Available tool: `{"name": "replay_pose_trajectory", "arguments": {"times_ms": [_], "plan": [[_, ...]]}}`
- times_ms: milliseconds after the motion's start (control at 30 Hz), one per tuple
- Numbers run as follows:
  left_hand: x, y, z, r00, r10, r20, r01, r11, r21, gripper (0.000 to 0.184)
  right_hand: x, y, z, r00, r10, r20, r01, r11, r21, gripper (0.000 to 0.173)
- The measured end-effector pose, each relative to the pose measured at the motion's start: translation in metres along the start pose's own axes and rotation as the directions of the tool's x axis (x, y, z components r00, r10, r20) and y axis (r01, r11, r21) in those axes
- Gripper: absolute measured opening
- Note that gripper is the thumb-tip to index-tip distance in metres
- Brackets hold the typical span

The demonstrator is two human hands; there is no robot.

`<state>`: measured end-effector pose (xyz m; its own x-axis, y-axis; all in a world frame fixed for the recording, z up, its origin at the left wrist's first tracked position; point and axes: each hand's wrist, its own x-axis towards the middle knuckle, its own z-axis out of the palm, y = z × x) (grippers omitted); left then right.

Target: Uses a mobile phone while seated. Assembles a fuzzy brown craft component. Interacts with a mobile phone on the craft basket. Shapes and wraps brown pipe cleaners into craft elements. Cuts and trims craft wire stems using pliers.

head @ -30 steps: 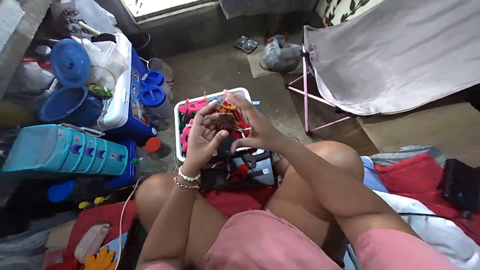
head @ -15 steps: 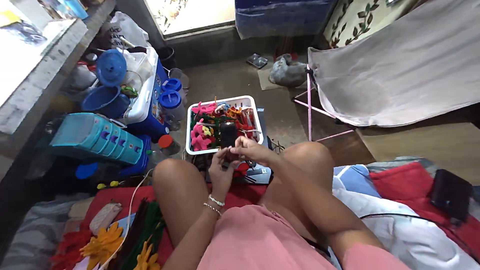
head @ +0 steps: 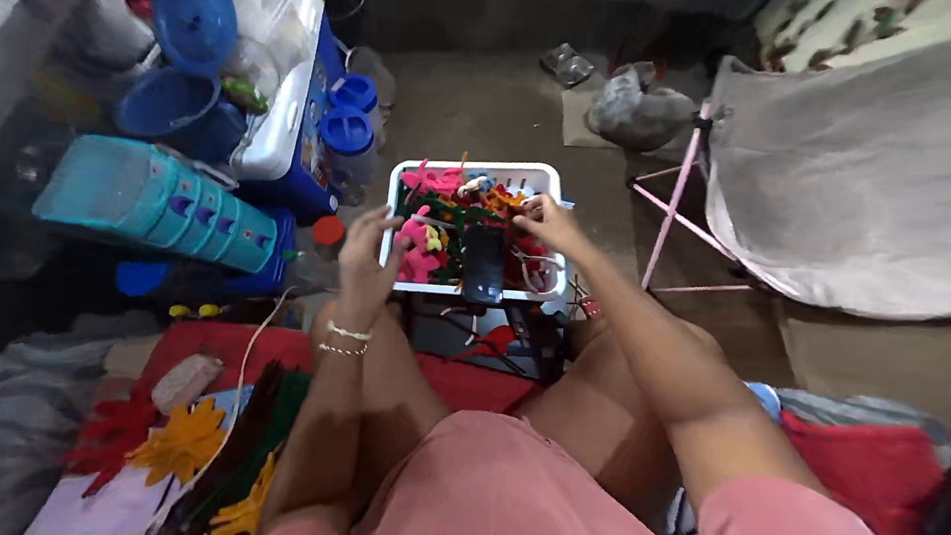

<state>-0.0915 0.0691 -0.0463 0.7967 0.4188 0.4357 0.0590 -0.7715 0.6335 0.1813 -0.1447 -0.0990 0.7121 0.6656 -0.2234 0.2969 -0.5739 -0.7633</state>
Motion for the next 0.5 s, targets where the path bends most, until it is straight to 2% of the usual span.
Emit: {"name": "replay_pose_trajectory", "arguments": {"times_ms": [133, 267, 400, 500], "plan": [[-0.015, -0.026, -0.054, 0.967, -0.148, -0.207, 0.168, 0.982, 0.087, 0.030, 0.045, 0.019, 0.007, 0.999, -0.024, -0.037, 0.024, 1.000, 0.001, 0.054], [-0.089, -0.051, -0.125, 0.891, -0.359, -0.277, 0.430, 0.864, 0.262, 0.032, 0.070, 0.020, 0.001, 0.996, -0.087, -0.027, 0.087, 0.996, -0.022, 0.057], [-0.169, -0.046, -0.186, 0.712, -0.634, -0.302, 0.698, 0.592, 0.402, 0.037, 0.075, 0.012, 0.002, 1.000, -0.008, -0.020, 0.010, 0.997, 0.081, 0.056], [-0.222, -0.053, -0.199, 0.505, -0.853, -0.136, 0.805, 0.408, 0.430, 0.045, 0.083, 0.012, 0.002, 0.998, 0.021, -0.052, -0.014, 0.992, 0.122, 0.056]]}}
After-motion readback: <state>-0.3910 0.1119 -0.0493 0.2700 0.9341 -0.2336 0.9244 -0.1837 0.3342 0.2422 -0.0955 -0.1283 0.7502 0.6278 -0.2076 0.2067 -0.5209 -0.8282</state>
